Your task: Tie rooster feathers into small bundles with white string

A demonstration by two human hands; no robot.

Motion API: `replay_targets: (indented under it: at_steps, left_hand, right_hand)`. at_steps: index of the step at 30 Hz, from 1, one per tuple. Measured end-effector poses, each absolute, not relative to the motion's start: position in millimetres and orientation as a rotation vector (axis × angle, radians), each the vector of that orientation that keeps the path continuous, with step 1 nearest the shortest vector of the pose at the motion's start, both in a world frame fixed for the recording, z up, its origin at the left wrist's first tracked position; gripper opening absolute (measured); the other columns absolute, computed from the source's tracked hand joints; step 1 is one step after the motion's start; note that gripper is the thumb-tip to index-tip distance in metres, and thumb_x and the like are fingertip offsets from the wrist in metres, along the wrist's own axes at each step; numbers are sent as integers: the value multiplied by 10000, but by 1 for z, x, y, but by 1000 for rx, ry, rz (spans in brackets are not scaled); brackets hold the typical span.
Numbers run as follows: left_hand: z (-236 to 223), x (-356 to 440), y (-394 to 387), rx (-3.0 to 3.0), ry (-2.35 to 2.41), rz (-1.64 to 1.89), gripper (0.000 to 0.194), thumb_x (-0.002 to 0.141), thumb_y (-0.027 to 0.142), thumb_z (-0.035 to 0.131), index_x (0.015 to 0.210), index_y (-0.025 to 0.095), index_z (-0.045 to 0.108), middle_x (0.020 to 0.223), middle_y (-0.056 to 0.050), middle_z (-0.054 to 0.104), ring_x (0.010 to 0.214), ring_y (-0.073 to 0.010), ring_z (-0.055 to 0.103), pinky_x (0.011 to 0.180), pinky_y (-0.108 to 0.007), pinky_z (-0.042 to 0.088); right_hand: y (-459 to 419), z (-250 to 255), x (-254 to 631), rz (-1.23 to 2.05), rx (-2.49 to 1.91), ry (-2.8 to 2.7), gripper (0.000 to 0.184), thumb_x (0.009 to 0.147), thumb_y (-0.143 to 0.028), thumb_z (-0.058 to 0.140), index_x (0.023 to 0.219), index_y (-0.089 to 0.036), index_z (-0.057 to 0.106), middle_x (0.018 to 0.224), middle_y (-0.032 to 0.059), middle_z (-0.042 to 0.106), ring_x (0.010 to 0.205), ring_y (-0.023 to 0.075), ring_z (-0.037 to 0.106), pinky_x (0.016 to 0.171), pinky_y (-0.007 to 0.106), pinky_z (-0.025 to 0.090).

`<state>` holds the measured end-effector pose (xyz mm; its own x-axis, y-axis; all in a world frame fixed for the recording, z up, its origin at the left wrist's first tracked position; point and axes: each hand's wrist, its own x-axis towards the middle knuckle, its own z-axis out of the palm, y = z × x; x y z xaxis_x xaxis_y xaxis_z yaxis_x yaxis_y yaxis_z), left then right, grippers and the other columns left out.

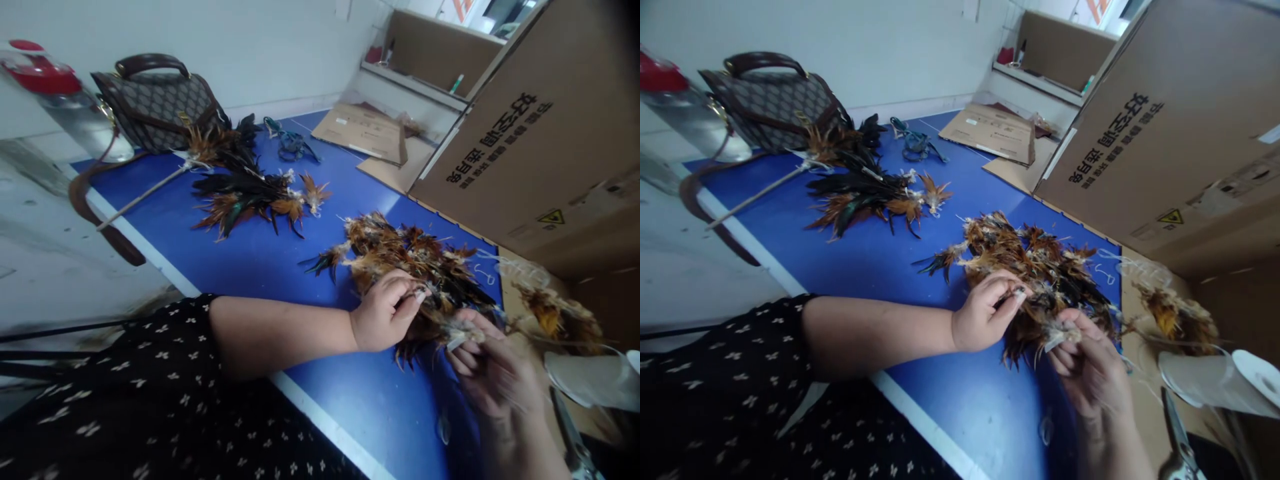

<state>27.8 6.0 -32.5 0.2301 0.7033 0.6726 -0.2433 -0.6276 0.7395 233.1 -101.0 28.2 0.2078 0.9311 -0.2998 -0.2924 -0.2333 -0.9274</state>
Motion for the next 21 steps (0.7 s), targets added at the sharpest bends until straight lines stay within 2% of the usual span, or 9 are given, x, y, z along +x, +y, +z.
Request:
replay_targets:
  at_steps: [2, 5, 9, 12, 15, 18, 21]
  left_hand:
    - [-31, 28, 8, 1683, 430, 1405, 317, 1193, 428, 650, 1101, 166, 803, 1180, -173, 829, 1170, -266, 794, 1138, -431, 651]
    - [-31, 28, 9, 1623, 424, 1066, 359, 1150, 506, 746, 1038, 168, 789, 1064, -114, 813, 1044, -232, 757, 1076, -399, 640]
    - [-34, 31, 7, 1412, 392, 635, 464, 1035, 584, 910, 907, 190, 699, 845, 5, 673, 871, -165, 624, 900, -330, 591]
    - [-35, 33, 7, 1253, 299, 486, 539, 917, 600, 1028, 902, 182, 688, 830, 37, 636, 821, -134, 572, 848, -317, 533]
    - [-36, 32, 8, 1145, 295, 452, 568, 820, 551, 1115, 974, 158, 736, 886, 32, 693, 835, -118, 591, 875, -311, 520]
    - [-39, 32, 9, 1076, 376, 424, 578, 768, 515, 1151, 957, 148, 747, 851, 39, 702, 792, -104, 585, 860, -310, 510]
    - [-41, 33, 12, 990, 417, 423, 513, 784, 465, 1149, 955, 129, 802, 887, 9, 763, 847, -124, 651, 1004, -359, 563]
  right_hand:
    - [-102, 25, 227, 1371, -1326, -670, 447, 763, -468, 1069, 1021, -262, 767, 657, -141, 224, 534, 60, 105, 434, 204, 204]
    - [-102, 19, 220, 1381, -1328, -669, 449, 803, -496, 1061, 1054, -262, 773, 664, -143, 211, 532, 61, 104, 422, 194, 194]
    - [-102, 10, 221, 1314, -1346, -663, 436, 869, -536, 1048, 1092, -277, 777, 670, -143, 194, 537, 71, 100, 412, 195, 229]
    - [-103, 6, 226, 1271, -1342, -642, 440, 929, -639, 1000, 1091, -288, 788, 687, -125, 213, 541, 87, 117, 398, 207, 247]
    - [-105, 5, 229, 1244, -1310, -671, 500, 999, -773, 881, 1109, -288, 836, 724, -83, 316, 553, 103, 196, 425, 244, 359]
    - [-106, 5, 225, 1158, -1312, -701, 473, 881, -688, 1026, 1081, -284, 882, 725, -61, 395, 577, 104, 298, 488, 256, 424]
    - [-106, 3, 223, 1096, -1338, -725, 475, 757, -602, 1138, 1026, -292, 899, 714, -33, 518, 600, 117, 402, 531, 272, 458]
